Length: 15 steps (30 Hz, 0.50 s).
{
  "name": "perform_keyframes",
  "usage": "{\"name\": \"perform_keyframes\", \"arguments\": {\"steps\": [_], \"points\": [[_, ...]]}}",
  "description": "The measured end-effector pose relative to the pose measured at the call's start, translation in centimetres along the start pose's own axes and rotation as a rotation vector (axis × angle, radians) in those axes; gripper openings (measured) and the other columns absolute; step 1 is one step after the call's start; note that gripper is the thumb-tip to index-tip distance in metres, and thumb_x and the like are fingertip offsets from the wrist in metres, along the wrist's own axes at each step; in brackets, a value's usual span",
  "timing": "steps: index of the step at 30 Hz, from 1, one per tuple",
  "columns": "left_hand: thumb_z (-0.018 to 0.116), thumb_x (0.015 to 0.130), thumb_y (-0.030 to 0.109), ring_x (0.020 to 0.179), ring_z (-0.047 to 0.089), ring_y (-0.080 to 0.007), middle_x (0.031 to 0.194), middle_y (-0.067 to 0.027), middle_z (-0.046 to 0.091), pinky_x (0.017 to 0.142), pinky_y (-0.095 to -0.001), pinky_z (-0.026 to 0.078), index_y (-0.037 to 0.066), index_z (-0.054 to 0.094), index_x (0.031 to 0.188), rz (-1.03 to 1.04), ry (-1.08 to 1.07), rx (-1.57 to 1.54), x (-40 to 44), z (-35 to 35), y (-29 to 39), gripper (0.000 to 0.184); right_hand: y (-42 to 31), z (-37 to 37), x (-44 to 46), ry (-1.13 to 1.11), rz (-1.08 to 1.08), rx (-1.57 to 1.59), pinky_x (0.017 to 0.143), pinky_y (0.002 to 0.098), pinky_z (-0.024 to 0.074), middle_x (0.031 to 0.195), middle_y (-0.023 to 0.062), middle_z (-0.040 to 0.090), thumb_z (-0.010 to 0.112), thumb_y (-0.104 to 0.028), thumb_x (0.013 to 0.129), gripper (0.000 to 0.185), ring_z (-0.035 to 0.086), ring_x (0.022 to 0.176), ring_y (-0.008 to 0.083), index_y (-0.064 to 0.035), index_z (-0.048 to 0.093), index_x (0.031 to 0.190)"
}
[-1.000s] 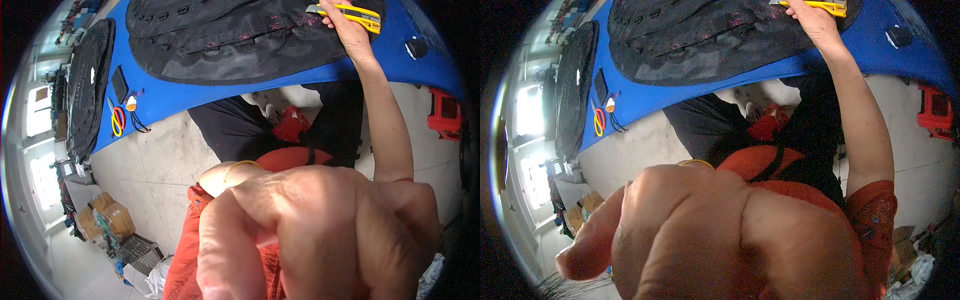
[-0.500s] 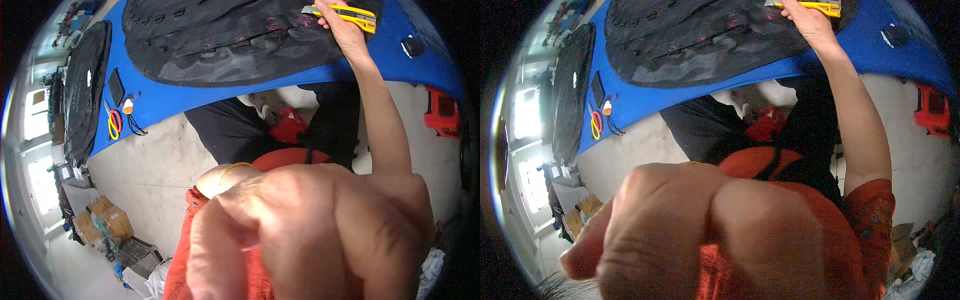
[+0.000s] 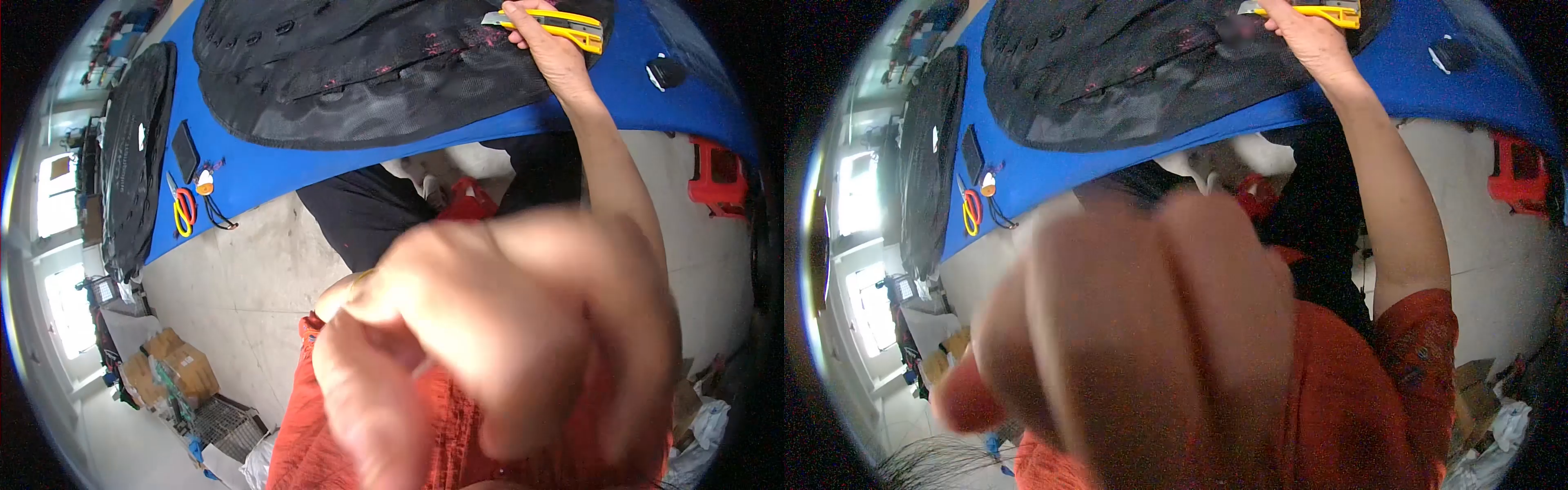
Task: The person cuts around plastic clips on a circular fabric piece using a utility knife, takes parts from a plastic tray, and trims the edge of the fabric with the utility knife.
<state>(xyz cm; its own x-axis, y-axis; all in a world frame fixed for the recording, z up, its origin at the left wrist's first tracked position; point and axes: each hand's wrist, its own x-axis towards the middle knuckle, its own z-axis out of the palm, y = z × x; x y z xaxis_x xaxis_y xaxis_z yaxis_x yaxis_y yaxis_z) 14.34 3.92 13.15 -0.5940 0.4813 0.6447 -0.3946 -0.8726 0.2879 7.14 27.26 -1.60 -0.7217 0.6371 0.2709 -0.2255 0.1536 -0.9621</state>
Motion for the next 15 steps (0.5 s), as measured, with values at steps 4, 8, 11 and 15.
{"name": "perform_keyframes", "arguments": {"steps": [4, 8, 11, 15], "points": [[0.071, 0.094, 0.029, 0.064, 0.048, -0.0168, 0.082, -0.0028, 0.048, 0.054, -0.0260, 0.044, 0.014, 0.050, 0.098, -0.322, 0.163, 0.470, 0.1, -2.1, 3.3, 0.026, 0.6, -0.2, 0.1, 0.001, 0.047, -0.097, 0.068, 0.0210, 0.0478, 0.082, -0.0022, 0.065, 0.067, -0.033, 0.098, 0.021, 0.058, 0.072, 0.0044, -0.0120, 0.066, 0.102], [0.064, 0.095, -0.004, 0.069, 0.055, -0.0101, 0.093, -0.0052, 0.059, 0.060, -0.0228, 0.047, 0.001, 0.052, 0.118, -0.050, 0.229, 1.317, 0.4, -7.2, 3.0, 0.027, 0.7, -0.3, 0.1, -0.013, 0.041, -0.091, 0.070, 0.0182, 0.0487, 0.083, -0.0028, 0.065, 0.069, -0.036, 0.097, 0.025, 0.060, 0.074, 0.0022, -0.0120, 0.068, 0.105], [0.064, 0.088, -0.004, 0.097, 0.064, -0.0287, 0.108, -0.0123, 0.066, 0.088, -0.0366, 0.051, 0.001, 0.060, 0.114, 0.073, 0.034, 1.974, 1.5, -12.8, 4.1, 0.027, -0.2, 0.2, -0.2, -0.033, -0.005, -0.010, 0.067, 0.0235, 0.0491, 0.085, -0.0005, 0.064, 0.071, -0.035, 0.095, 0.027, 0.059, 0.072, 0.0068, -0.0097, 0.065, 0.100], [0.065, 0.083, -0.003, 0.117, 0.058, -0.0361, 0.129, -0.0179, 0.061, 0.100, -0.0451, 0.046, 0.003, 0.064, 0.111, -0.020, -0.133, 2.188, 1.8, -16.8, 4.7, 0.028, -1.8, 0.4, -0.7, -0.049, 0.080, -0.041, 0.070, 0.0238, 0.0496, 0.086, -0.0013, 0.064, 0.071, -0.037, 0.095, 0.028, 0.058, 0.074, 0.0072, -0.0107, 0.063, 0.101]]}}
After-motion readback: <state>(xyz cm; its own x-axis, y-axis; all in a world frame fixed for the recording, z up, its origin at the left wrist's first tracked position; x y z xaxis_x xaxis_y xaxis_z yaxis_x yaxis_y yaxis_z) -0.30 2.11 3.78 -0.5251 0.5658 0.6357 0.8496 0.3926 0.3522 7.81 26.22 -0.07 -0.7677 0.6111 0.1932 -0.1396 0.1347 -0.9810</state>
